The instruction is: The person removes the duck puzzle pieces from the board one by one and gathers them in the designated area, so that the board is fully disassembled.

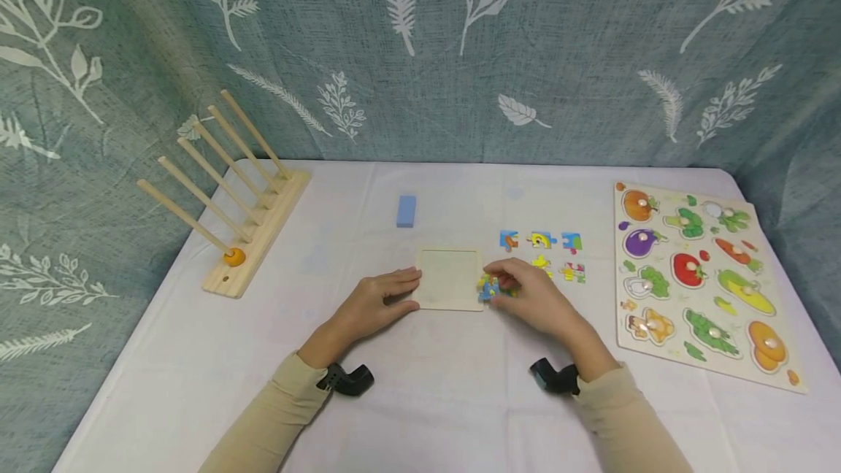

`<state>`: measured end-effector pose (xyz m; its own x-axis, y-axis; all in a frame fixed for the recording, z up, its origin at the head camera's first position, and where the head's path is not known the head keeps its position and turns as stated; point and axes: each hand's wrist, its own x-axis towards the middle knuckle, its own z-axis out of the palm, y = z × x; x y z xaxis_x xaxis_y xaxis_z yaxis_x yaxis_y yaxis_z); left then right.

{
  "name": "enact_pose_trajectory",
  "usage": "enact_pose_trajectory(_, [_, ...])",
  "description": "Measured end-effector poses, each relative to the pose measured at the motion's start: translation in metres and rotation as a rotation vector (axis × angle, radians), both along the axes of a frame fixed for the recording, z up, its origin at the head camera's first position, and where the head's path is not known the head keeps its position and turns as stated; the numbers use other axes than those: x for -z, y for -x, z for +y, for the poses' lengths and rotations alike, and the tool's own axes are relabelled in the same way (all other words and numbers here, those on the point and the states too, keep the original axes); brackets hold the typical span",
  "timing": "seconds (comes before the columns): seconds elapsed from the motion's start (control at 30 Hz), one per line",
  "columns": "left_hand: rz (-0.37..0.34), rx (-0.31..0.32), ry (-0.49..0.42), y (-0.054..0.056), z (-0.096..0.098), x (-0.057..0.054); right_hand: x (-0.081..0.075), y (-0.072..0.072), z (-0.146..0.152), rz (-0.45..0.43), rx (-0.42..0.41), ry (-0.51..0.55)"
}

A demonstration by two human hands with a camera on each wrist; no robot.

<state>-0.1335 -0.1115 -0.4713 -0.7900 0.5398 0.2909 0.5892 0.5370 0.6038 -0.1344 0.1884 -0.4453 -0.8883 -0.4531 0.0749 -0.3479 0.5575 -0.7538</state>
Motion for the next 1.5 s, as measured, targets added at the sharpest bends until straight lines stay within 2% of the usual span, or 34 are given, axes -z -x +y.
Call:
enact_pose_trajectory(0.17, [-0.010, -0.001, -0.002, -0.001, 0.000, 0.000, 0.000, -0.007, 0.022, 0.001, 0.057, -0.024])
enact_pose_trajectory(0.4, [0.024, 0.007, -0.005, 0.000, 0.001, 0.002, -0.001, -0.022, 0.053, -0.002, 0.139, -0.059])
enact_pose_trajectory(0.6, [0.005, 0.003, -0.001, -0.001, -0.002, 0.002, -0.002, -0.034, 0.077, -0.021, 0.206, -0.087])
enact_pose_trajectory(0.77, [0.004, -0.008, 0.004, -0.002, -0.004, 0.001, -0.002, -0.037, 0.089, -0.023, 0.246, -0.099])
enact_pose_trajectory(1.07, [0.006, -0.003, -0.002, -0.001, -0.003, 0.000, -0.001, -0.036, 0.095, -0.061, 0.263, -0.155])
enact_pose_trajectory(1.37, [0.027, 0.002, 0.000, -0.001, -0.002, 0.000, 0.005, -0.036, 0.097, 0.050, 0.258, -0.235])
enact_pose_trajectory(1.5, [0.026, 0.003, -0.003, 0.000, -0.003, 0.000, 0.005, -0.035, 0.097, 0.055, 0.251, -0.266])
